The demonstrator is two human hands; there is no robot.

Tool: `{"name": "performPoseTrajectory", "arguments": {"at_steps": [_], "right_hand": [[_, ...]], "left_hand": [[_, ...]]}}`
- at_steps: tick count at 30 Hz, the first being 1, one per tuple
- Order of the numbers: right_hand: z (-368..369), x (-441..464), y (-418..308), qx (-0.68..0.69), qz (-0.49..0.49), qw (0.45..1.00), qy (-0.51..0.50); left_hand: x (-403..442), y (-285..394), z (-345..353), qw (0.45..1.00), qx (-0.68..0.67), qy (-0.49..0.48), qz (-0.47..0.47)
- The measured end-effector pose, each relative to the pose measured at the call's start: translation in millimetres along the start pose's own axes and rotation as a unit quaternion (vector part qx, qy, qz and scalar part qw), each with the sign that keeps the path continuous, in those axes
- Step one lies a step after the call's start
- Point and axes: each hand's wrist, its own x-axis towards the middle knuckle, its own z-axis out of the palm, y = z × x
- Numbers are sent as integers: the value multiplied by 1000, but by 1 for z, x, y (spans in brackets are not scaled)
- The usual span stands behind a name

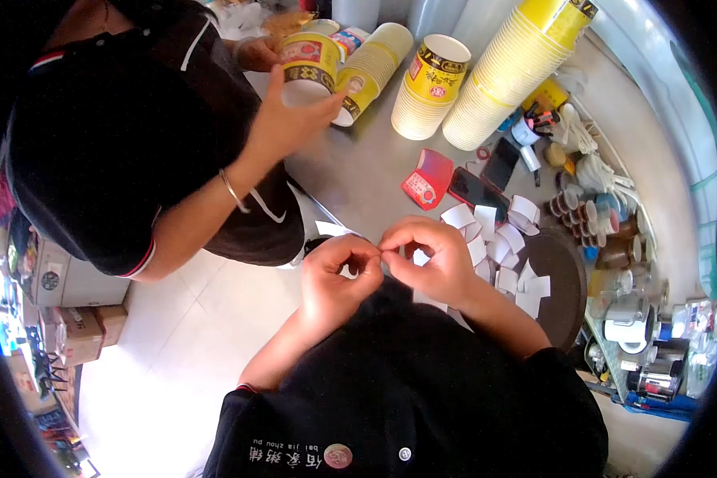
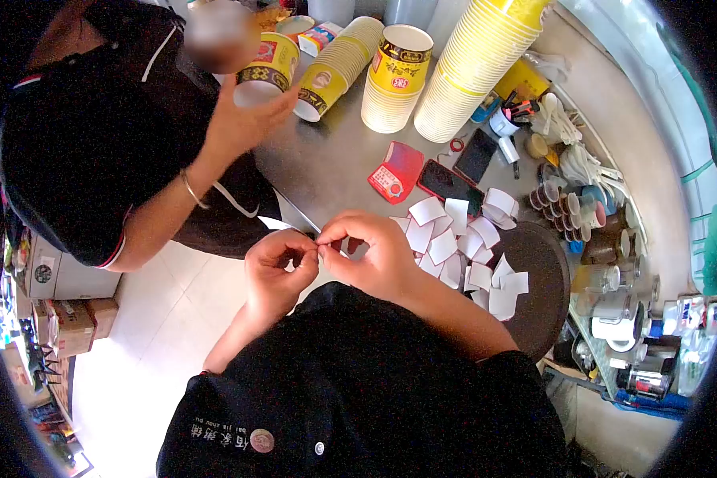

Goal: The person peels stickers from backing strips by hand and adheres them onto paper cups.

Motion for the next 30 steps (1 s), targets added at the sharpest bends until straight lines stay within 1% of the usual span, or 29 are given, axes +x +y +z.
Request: {"name": "performPoseTrajectory", "arguments": {"at_steps": [1,3,4,5,7,9,10,11,13,15,17,19,20,21,23,24,25,26,27,28,29,30], "right_hand": [[-2,-1,2,1,3,1000,1],[-9,-4,6,43,62,996,-48],[-14,-4,5,4,70,996,-56],[-21,-6,5,-20,53,998,-40],[-44,-11,18,-18,39,998,48],[-76,-18,30,33,67,979,189],[-96,-26,30,-23,89,964,251],[-113,-34,29,-78,108,941,311],[-131,-45,25,-97,63,919,377],[-143,-59,33,-90,70,915,387],[-148,-69,36,-84,76,910,398],[-145,-76,39,-64,96,910,399],[-148,-81,48,-70,92,911,395],[-147,-84,51,-68,96,909,399],[-142,-84,56,-76,106,919,371],[-138,-82,57,-74,109,918,374],[-135,-78,58,-60,99,926,361],[-131,-73,58,-47,88,933,347],[-127,-67,58,-35,78,940,331],[-124,-59,59,-37,49,942,329],[-121,-52,57,-37,50,942,328],[-120,-45,51,-95,23,948,303]], "left_hand": [[0,1,0,1000,0,-1,-3],[0,4,0,998,57,-22,35],[-1,4,1,999,43,-27,17],[-3,2,1,999,30,-33,-1],[-5,-12,0,998,32,-53,-10],[-6,-24,4,985,-92,-39,-138],[-1,-31,7,983,-74,-58,-160],[4,-49,15,982,-74,-65,-162],[10,-101,40,946,-103,-186,-244],[15,-135,70,908,8,-296,-295],[17,-144,85,904,20,-317,-284],[20,-150,92,933,132,-250,-224],[27,-153,94,949,190,-196,-156],[38,-157,96,947,193,-202,-158],[65,-161,100,948,259,-125,-133],[76,-164,106,947,261,-128,-134],[86,-165,116,928,351,-80,-92],[94,-164,122,898,436,-30,-49],[99,-164,126,898,437,-30,-49],[105,-157,130,893,436,-50,-96],[108,-154,131,886,435,-71,-143],[108,-157,131,886,435,-72,-144]]}}
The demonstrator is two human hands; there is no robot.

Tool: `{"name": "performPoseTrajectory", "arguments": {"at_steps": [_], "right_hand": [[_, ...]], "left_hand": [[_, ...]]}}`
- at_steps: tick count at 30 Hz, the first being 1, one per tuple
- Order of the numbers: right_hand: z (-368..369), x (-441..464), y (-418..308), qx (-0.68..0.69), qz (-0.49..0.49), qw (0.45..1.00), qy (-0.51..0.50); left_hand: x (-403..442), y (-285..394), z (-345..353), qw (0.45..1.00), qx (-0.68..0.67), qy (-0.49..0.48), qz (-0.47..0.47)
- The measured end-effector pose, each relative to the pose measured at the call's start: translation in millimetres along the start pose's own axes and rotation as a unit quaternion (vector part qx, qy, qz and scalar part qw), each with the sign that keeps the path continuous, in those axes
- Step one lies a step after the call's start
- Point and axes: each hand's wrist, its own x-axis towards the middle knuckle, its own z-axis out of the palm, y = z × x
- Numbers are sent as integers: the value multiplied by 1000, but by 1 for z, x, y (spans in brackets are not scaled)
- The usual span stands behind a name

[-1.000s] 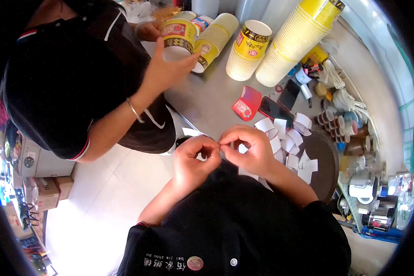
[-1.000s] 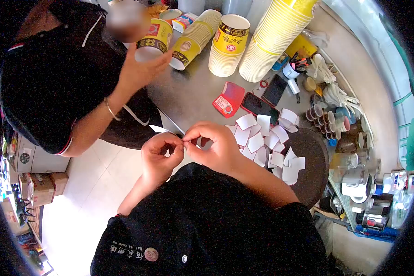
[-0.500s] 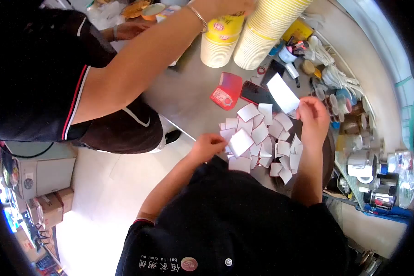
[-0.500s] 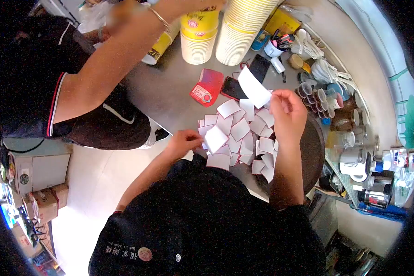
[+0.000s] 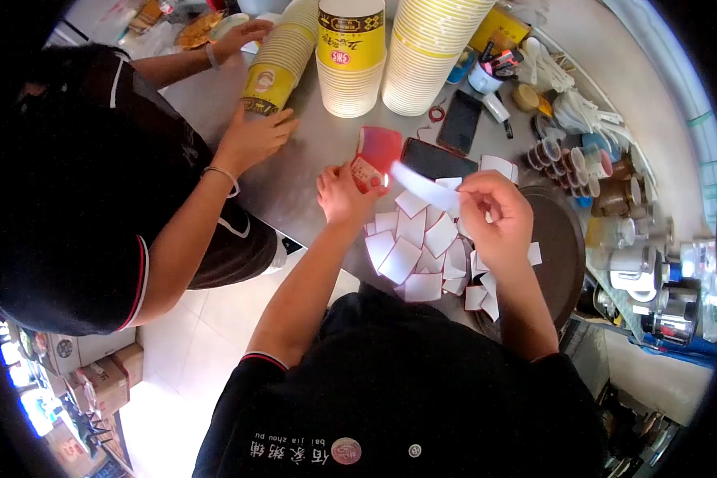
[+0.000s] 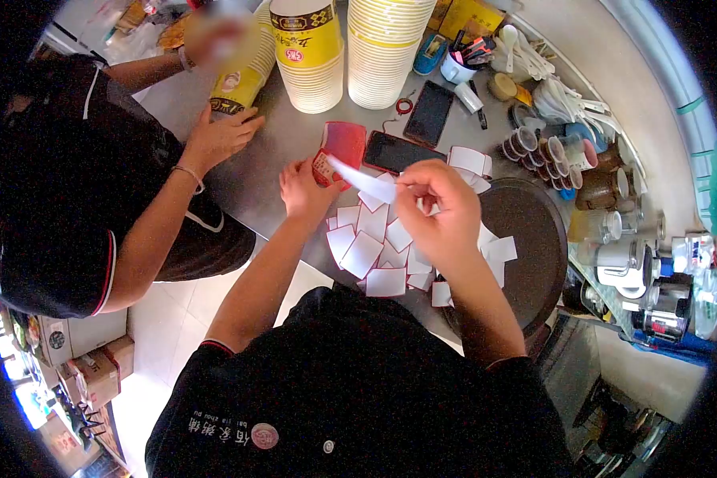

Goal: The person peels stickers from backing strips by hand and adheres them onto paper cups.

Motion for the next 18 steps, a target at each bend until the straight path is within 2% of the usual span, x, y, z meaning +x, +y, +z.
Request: {"name": "performPoseTrajectory", "arguments": {"at_steps": [2,3,5,6,7,9,15,17,18], "right_hand": [[6,11,-7,-65,-69,995,-35],[10,14,-7,-65,-65,995,-33],[18,19,-8,-66,-82,994,-30],[23,21,-13,-57,-81,995,-27],[26,21,-13,-56,-81,995,-28],[33,21,-15,-46,-65,997,-24],[36,19,-17,-48,-55,997,-14],[32,17,-16,-55,-54,997,-8],[30,15,-16,-58,-53,997,-1]], "left_hand": [[-2,-8,1,997,-31,55,34],[-5,-11,3,998,-29,51,34],[-14,-14,-4,985,-124,108,47],[-17,-20,-3,974,-148,153,83],[-18,-26,-4,974,-147,155,81],[-21,-39,-7,948,-312,55,40],[-58,-66,-25,914,-402,58,2],[-68,-77,-28,856,-509,-56,-69],[-74,-88,-26,868,-481,-92,-78]]}}
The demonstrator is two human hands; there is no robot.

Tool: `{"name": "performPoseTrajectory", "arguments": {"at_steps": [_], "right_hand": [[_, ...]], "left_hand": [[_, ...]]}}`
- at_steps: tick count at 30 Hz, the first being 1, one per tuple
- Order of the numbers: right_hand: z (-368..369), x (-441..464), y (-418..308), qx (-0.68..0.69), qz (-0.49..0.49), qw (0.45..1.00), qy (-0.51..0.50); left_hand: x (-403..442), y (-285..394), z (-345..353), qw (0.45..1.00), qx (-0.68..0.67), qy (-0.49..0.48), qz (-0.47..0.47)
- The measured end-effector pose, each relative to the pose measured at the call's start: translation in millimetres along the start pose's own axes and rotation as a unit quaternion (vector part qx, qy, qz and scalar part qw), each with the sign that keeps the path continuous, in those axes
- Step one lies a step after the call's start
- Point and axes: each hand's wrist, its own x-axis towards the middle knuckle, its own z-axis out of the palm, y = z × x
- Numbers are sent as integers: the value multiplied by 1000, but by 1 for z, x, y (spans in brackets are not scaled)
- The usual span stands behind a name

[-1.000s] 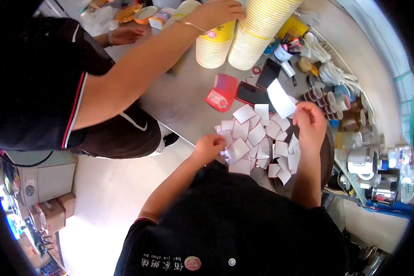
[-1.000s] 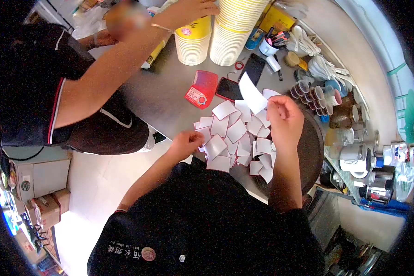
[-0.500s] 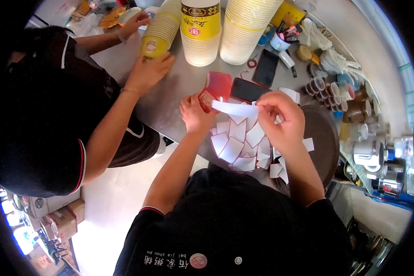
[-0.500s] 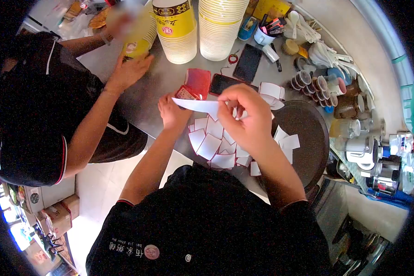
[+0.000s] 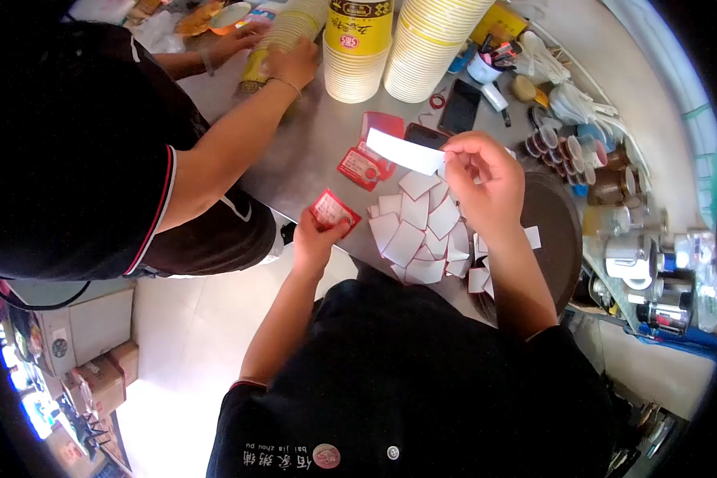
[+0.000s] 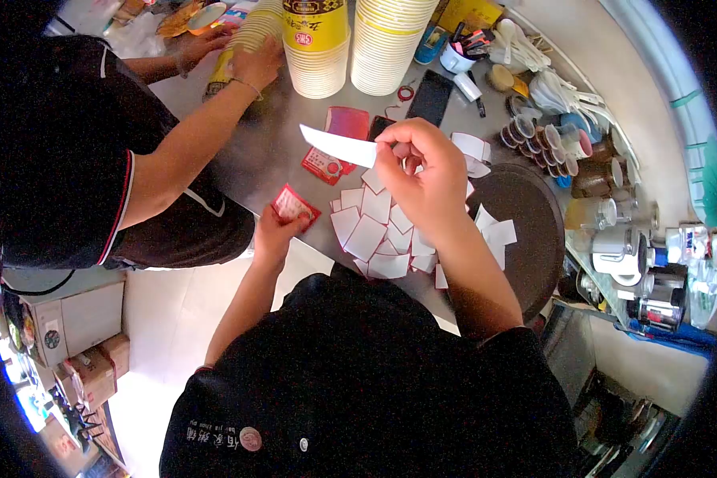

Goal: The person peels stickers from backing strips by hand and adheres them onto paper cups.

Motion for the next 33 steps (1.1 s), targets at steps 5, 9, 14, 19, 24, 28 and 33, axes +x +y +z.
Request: {"name": "performPoseTrajectory", "arguments": {"at_steps": [5,9,14,19,24,28,33], "right_hand": [[-15,-14,7,17,23,999,23],[-23,-25,8,27,63,997,35],[-30,-33,17,42,81,995,46],[-47,-35,30,43,78,994,62],[-65,-33,32,39,127,987,90],[-75,-33,36,43,108,987,108],[-53,-35,34,67,101,989,83]], "left_hand": [[-44,9,-7,985,23,-139,-99],[-55,33,11,955,10,-236,-180],[-40,23,50,929,97,-302,-190],[-12,14,107,928,176,-310,-108],[15,9,159,930,19,-335,-151],[22,-3,128,897,283,-330,81],[-8,35,67,916,206,-322,-119]]}}
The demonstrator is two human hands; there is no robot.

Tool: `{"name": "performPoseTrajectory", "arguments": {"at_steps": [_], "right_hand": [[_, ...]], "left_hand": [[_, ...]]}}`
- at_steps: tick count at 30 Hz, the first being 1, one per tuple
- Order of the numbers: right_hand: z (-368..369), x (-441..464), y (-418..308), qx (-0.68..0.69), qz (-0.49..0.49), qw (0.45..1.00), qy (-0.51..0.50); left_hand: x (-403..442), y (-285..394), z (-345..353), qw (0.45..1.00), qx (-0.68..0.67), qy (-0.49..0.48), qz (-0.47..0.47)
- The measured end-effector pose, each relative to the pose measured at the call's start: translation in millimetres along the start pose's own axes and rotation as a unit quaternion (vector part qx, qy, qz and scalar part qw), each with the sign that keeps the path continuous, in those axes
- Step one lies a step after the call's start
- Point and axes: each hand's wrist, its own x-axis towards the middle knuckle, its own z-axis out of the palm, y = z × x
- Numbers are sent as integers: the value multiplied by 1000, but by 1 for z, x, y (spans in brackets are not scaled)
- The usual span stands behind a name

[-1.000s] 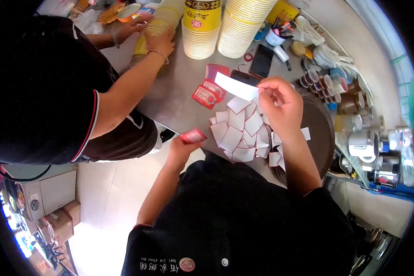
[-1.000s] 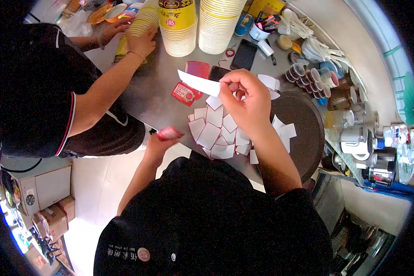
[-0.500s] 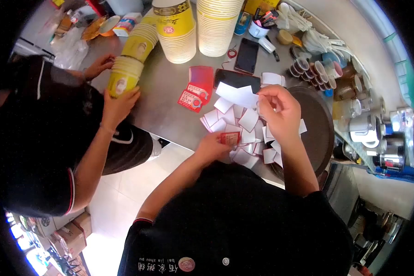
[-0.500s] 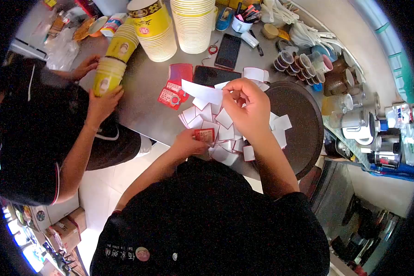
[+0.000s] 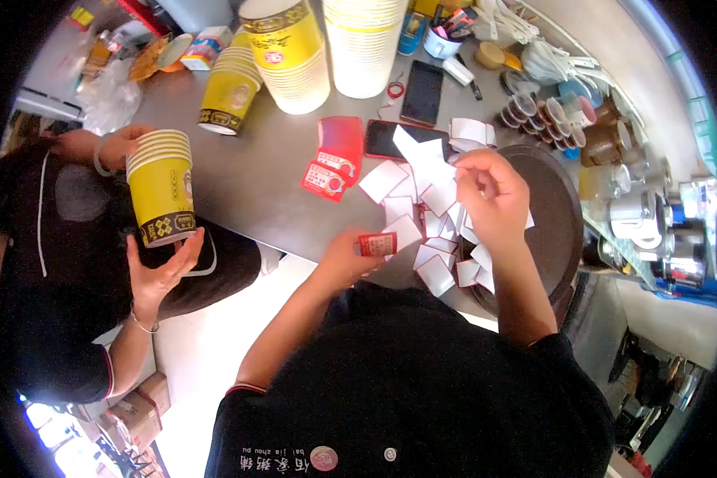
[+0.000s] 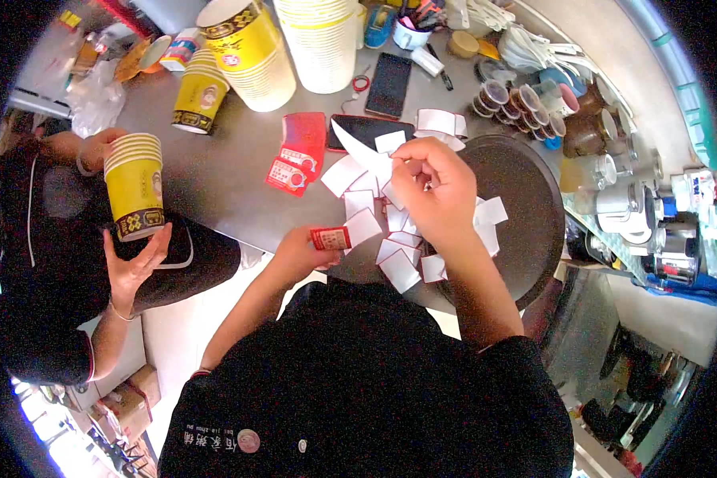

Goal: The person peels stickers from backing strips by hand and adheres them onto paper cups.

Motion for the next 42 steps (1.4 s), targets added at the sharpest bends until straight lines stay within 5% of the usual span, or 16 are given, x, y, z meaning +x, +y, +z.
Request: {"name": "performPoseTrajectory", "arguments": {"at_steps": [3,14,17,20,21,23,28,33,38,40,42], "right_hand": [[25,-1,-13,81,23,995,-62],[83,-1,-36,84,-32,982,-167],[89,-2,-40,87,-46,981,-165],[79,-5,-46,48,-39,985,-159],[76,-4,-48,18,-27,985,-168],[75,-5,-52,19,-33,985,-169],[88,-10,-60,43,-89,982,-161],[85,-9,-70,3,-109,972,-210],[92,-9,-76,-30,-239,944,-224],[90,-14,-62,51,-169,957,-232],[92,-17,-45,-25,-100,984,-148]], "left_hand": [[-26,-9,-4,984,-177,-10,-16],[-33,-46,-3,970,-241,27,-26],[-32,-15,4,880,-447,-161,13],[-21,2,5,869,-468,-136,87],[-18,1,3,911,-398,-73,78],[12,-42,-10,906,-402,-92,90],[-11,-17,-17,849,-498,-168,58],[-24,-15,-28,899,-427,-33,95],[-50,-14,-24,948,-265,131,120],[-67,2,-22,950,-240,147,134],[-88,23,-23,951,-224,156,146]]}}
